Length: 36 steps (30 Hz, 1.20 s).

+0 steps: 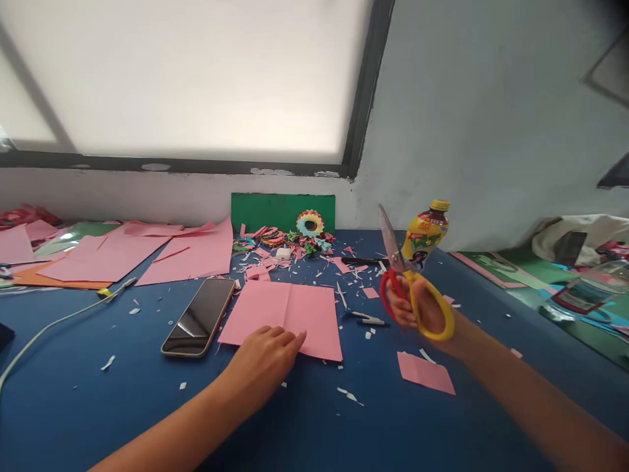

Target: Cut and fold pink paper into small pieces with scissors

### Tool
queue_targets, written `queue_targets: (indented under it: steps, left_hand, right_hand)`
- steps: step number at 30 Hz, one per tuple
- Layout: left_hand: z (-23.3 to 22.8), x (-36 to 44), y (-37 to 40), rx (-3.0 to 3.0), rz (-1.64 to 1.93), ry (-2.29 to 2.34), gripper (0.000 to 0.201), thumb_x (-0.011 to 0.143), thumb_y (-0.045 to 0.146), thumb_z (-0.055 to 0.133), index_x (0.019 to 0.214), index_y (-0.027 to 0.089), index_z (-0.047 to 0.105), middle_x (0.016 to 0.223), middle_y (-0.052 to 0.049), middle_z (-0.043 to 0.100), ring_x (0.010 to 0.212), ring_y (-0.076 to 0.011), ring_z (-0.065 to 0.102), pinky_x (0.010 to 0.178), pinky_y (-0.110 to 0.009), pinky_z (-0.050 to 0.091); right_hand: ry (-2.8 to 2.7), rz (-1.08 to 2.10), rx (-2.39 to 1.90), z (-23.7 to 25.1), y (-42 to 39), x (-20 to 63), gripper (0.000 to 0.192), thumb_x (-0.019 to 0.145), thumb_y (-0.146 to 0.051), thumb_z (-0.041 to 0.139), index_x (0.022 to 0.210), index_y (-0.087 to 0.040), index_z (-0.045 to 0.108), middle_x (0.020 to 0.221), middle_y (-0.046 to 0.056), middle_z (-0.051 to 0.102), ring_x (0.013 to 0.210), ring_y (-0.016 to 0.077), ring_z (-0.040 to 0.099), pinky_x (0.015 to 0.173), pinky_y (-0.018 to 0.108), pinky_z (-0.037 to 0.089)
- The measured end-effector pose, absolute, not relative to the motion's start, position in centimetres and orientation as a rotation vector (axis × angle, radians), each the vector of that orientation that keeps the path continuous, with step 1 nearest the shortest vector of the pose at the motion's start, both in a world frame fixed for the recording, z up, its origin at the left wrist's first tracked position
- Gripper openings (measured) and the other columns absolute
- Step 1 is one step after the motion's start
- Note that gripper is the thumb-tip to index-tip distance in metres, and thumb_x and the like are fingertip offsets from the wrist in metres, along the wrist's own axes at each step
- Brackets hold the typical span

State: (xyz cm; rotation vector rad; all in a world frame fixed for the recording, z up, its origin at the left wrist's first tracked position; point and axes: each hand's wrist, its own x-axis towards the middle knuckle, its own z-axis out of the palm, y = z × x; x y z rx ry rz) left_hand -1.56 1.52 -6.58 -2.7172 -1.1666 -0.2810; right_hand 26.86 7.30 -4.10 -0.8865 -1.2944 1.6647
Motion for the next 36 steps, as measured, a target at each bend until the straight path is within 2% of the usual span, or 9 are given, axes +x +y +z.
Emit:
queue_targets:
  steps: [3,6,9,12,16,21,26,32,36]
  left_hand:
    - [-6.6,-1.4,1.5,-2.793,-0.248,-1.290,0.027,0.086,0.012,0.039,0.094,0.018,0.064,0.089,-0.007,0.068,0.077,-0.0209,0.063,0.066,-0.032,0.047]
    - [-6.1,-1.7,1.7,-2.828,-0.534,-1.555,0.025,0.085,0.018,0.044,0.083,0.023,0.068,0.086,-0.002,0.069,0.079,-0.0175,0.062,0.068,-0.027,0.045]
    - [-5.6,-2.1,2.2,-2.722,-0.861,-1.881,0.017,0.079,0.023,0.052,0.076,0.023,0.068,0.081,0.000,0.069,0.072,-0.0153,0.061,0.065,-0.025,0.044]
    - [-5.2,-2.3,2.5,-2.551,-1.120,-2.131,0.015,0.074,0.030,0.057,0.066,0.020,0.064,0.067,0.000,0.066,0.060,-0.0140,0.055,0.056,-0.024,0.042]
    - [-5.1,-2.2,2.6,-2.462,-1.325,-2.264,0.028,0.069,0.045,0.062,0.060,0.018,0.060,0.061,0.000,0.061,0.056,-0.0132,0.049,0.054,-0.024,0.039]
    - [-5.5,-2.1,2.8,-2.445,-1.555,-2.275,0.031,0.069,0.046,0.061,0.060,0.017,0.058,0.060,0.002,0.056,0.057,-0.0119,0.046,0.055,-0.023,0.037]
    - [-5.4,-2.3,2.7,-2.273,-1.715,-2.268,0.029,0.075,0.047,0.055,0.069,0.018,0.054,0.064,0.002,0.053,0.055,-0.0106,0.044,0.052,-0.022,0.036]
    - [-5.0,-2.3,2.2,-2.234,-1.659,-2.167,0.025,0.079,0.044,0.051,0.072,0.020,0.052,0.074,0.000,0.058,0.066,-0.0135,0.053,0.059,-0.023,0.043]
    - [-4.8,-2.4,1.4,-2.159,-1.674,-1.961,0.016,0.082,0.037,0.051,0.077,0.022,0.053,0.075,0.001,0.062,0.069,-0.0143,0.056,0.061,-0.024,0.045]
  right_hand:
    - [-1.325,1.780,-0.820,-5.7,7.1,26.8,0.059,0.060,-0.077,0.048,0.068,-0.019,0.040,0.051,-0.008,0.034,0.037,0.0025,0.025,0.034,0.016,0.025]
    - [-1.320,1.908,-0.741,-5.9,6.4,27.0,0.067,0.050,-0.083,0.046,0.071,-0.020,0.039,0.051,-0.009,0.035,0.037,0.0014,0.025,0.033,0.013,0.024]
    - [-1.332,2.095,-0.715,-5.5,5.6,27.3,0.076,0.040,-0.087,0.042,0.072,-0.019,0.038,0.057,-0.008,0.040,0.040,0.0002,0.030,0.035,0.011,0.028]
    - [-1.305,2.351,-0.660,-5.2,5.0,27.5,0.079,0.043,-0.090,0.035,0.076,-0.018,0.041,0.061,-0.005,0.045,0.040,0.0014,0.036,0.034,0.012,0.034]
    - [-1.344,2.591,-0.625,-5.2,4.6,27.7,0.086,0.051,-0.091,0.022,0.077,-0.014,0.048,0.055,-0.002,0.048,0.034,0.0038,0.040,0.028,0.015,0.038]
    - [-1.316,2.624,-0.757,-6.1,5.0,27.7,0.095,0.049,-0.093,0.013,0.074,-0.010,0.053,0.049,-0.001,0.048,0.030,0.0058,0.043,0.024,0.015,0.036]
    - [-1.288,2.593,-0.773,-7.0,5.5,27.8,0.097,0.052,-0.091,0.015,0.081,-0.009,0.056,0.055,0.000,0.050,0.034,0.0062,0.048,0.025,0.013,0.034]
    - [-1.351,2.562,-0.714,-7.1,5.5,27.8,0.097,0.052,-0.091,0.019,0.086,-0.009,0.057,0.062,0.002,0.051,0.038,0.0060,0.048,0.028,0.015,0.036]
    - [-1.486,2.449,-0.681,-6.9,5.0,27.6,0.098,0.048,-0.093,0.020,0.086,-0.010,0.055,0.057,0.000,0.049,0.035,0.0054,0.041,0.030,0.018,0.037]
